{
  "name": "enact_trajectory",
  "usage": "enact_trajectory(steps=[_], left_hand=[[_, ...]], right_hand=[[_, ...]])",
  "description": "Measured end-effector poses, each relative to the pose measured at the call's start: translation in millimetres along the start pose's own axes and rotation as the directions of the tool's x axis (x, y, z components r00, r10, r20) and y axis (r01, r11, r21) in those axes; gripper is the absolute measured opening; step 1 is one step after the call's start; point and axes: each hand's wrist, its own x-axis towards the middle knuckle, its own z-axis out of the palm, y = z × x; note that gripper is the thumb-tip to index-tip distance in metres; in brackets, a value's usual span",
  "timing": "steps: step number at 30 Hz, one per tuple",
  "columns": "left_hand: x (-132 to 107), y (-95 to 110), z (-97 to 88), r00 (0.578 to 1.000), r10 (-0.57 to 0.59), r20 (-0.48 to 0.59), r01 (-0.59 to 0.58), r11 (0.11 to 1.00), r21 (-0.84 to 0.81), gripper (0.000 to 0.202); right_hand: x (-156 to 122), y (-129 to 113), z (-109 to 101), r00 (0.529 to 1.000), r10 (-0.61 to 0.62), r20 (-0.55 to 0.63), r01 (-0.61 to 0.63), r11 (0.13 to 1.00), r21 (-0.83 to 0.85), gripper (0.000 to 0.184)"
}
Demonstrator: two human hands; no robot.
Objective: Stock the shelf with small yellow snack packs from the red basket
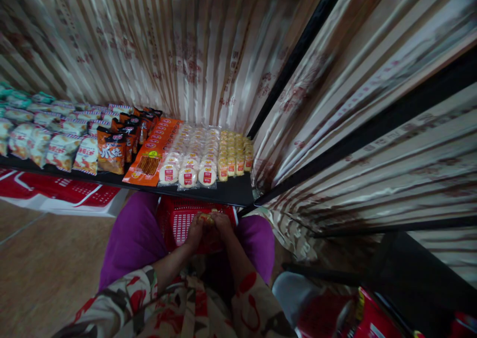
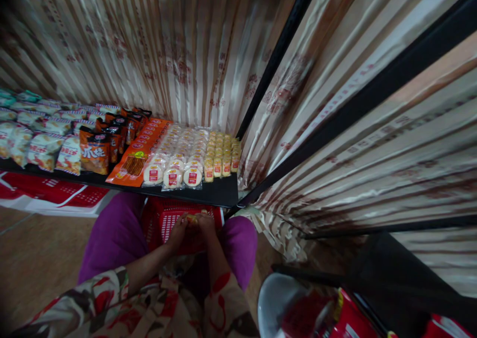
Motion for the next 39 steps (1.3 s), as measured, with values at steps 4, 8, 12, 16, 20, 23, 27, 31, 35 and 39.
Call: enact_trajectory(steps=[4, 8, 12, 16, 20, 23, 27, 31, 35, 39], left_hand=[[-0.6, -2.0, -2.8, 1.0, -0.014, 0.004, 0.014, 0.998, 0.059, 0.038], [-1.4, -6.9, -7.2, 0.998, 0.05, 0.028, -0.055, 0.973, 0.225, 0.034], [-2.1, -10.0, -12.4, 0.992, 0.127, 0.012, -0.118, 0.873, 0.473, 0.027], [-1.5, -10.2, -14.8, 0.979, 0.203, -0.028, -0.143, 0.777, 0.613, 0.019], [0.3, -13.7, -11.8, 0.979, 0.202, 0.015, -0.177, 0.823, 0.54, 0.012], [-0.6, -17.5, -8.1, 0.987, 0.158, 0.03, -0.156, 0.898, 0.411, 0.006], [-6.0, -17.7, -5.5, 0.986, 0.163, 0.038, -0.166, 0.927, 0.337, 0.008], [-12.5, -12.0, -4.6, 0.981, 0.185, 0.057, -0.194, 0.941, 0.277, 0.014], [-15.8, -8.3, -1.3, 0.969, 0.226, 0.1, -0.238, 0.964, 0.119, 0.013], [-16.9, -5.9, 3.1, 0.973, 0.217, 0.08, -0.22, 0.975, 0.037, 0.016]], right_hand=[[-0.3, -2.4, -2.4, 0.997, 0.072, 0.023, -0.073, 0.993, 0.091, 0.016], [-0.7, -4.4, -6.1, 0.99, 0.135, 0.044, -0.14, 0.979, 0.146, 0.018], [0.1, -9.0, -11.3, 0.986, 0.156, 0.065, -0.164, 0.974, 0.158, 0.011], [3.0, -16.9, -16.9, 0.986, 0.147, 0.078, -0.157, 0.977, 0.145, 0.005], [4.6, -25.9, -23.4, 0.987, 0.132, 0.09, -0.141, 0.985, 0.104, 0.004], [3.0, -31.8, -27.4, 0.989, 0.11, 0.101, -0.118, 0.99, 0.076, 0.003], [-0.6, -36.2, -29.3, 0.989, 0.081, 0.12, -0.087, 0.995, 0.041, 0.005], [-1.8, -38.1, -30.8, 0.99, 0.061, 0.129, -0.061, 0.998, -0.007, 0.014], [-2.0, -42.6, -35.2, 0.991, 0.045, 0.126, -0.037, 0.997, -0.07, 0.018], [-4.9, -49.0, -39.5, 0.992, 0.035, 0.121, -0.022, 0.994, -0.108, 0.022]])
